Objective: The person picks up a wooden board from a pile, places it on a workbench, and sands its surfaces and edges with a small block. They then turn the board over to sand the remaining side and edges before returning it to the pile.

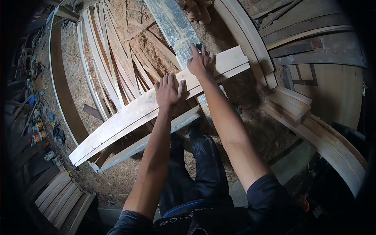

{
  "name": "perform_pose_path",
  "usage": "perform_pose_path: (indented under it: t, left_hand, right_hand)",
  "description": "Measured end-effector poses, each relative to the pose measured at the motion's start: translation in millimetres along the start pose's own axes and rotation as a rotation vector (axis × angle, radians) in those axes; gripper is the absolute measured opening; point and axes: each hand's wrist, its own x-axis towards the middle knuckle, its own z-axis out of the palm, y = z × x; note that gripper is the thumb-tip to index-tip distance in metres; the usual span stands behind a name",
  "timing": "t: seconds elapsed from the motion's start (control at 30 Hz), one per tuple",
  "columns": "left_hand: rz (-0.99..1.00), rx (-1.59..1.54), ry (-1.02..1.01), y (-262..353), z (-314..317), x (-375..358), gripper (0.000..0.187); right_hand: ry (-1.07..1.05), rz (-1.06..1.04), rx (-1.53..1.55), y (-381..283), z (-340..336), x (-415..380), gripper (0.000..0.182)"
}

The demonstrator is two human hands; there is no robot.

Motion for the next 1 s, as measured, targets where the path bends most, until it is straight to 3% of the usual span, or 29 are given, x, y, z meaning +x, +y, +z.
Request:
perform_pose_path:
  t: [0.23, 0.3, 0.37, 0.43, 0.5, 0.63, 0.77, 0.83, 0.9, 1.0]
  left_hand:
    - [-0.011, -0.072, 0.069, 0, 0, -2, 0.057]
    - [-0.032, -0.075, 0.077, 3, -2, 0, 0.055]
    - [-0.036, -0.064, 0.055, 6, -8, -1, 0.055]
    - [-0.015, -0.086, 0.135, 2, -4, 5, 0.046]
    - [-0.031, -0.147, 0.120, 5, -4, 1, 0.038]
    - [-0.012, -0.096, 0.160, 1, 5, 0, 0.033]
    - [0.042, 0.093, 0.230, -3, 12, -5, 0.039]
    - [-0.010, 0.104, 0.217, 4, 11, -10, 0.037]
    - [-0.113, 0.050, 0.363, 8, 18, -11, 0.036]
    - [-0.109, 0.028, 0.371, 3, 19, -11, 0.032]
  right_hand:
    - [-0.046, 0.055, -0.056, -8, -2, 7, 0.058]
    - [0.088, 0.019, 0.062, -9, -7, 2, 0.052]
    - [0.196, -0.080, 0.140, -3, -20, -9, 0.051]
    - [0.285, -0.267, 0.443, -2, -32, -15, 0.058]
    - [0.264, -0.438, 0.443, 3, -41, -39, 0.059]
    - [0.003, -0.515, 0.196, 12, -30, -92, 0.060]
    - [0.113, -0.552, 0.141, 14, -24, -96, 0.056]
    - [0.094, -0.568, 0.186, 17, -19, -95, 0.053]
    - [0.105, -0.593, 0.399, 16, -13, -90, 0.050]
    - [0.104, -0.670, 0.224, 43, -22, -76, 0.050]
